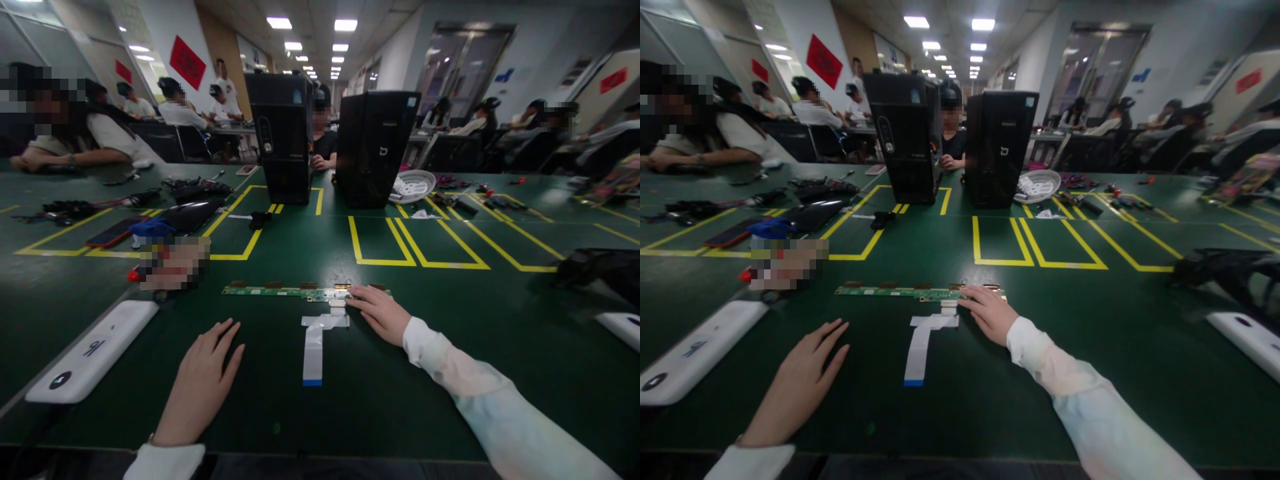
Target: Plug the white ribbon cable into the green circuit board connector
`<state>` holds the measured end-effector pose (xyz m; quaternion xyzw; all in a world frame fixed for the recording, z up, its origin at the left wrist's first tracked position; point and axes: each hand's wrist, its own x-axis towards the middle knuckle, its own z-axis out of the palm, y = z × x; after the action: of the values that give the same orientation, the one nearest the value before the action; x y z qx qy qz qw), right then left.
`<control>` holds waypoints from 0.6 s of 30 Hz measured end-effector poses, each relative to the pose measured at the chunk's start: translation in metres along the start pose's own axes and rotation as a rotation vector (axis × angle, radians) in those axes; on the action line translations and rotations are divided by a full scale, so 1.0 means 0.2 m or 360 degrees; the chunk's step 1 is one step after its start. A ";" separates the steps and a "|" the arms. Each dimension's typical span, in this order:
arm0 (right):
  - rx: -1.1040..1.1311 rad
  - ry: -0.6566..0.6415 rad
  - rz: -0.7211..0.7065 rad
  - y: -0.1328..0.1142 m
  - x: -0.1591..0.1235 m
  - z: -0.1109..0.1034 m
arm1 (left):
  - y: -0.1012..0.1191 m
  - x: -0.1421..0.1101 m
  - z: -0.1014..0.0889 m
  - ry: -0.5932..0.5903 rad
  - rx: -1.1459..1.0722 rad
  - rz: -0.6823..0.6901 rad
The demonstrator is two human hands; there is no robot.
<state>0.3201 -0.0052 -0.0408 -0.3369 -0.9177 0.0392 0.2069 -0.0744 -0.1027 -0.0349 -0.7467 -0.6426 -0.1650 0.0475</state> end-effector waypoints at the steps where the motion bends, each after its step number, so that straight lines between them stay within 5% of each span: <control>1: 0.0009 0.0023 -0.0021 -0.03 0.01 0.00 | 0.00 0.01 0.00 -0.0004 -0.0005 -0.0009; 8: -0.0072 -0.0176 0.0054 -0.21 0.06 -0.01 | 0.02 0.03 0.01 0.0009 0.0005 -0.0024; 18: -0.0078 -0.0412 0.0191 -0.24 0.07 -0.07 | -0.02 0.03 0.04 0.0025 0.0040 0.0038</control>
<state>0.2875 -0.0333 -0.0132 -0.3882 -0.9156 0.0722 0.0758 -0.0755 -0.0934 -0.0415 -0.7524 -0.6352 -0.1624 0.0639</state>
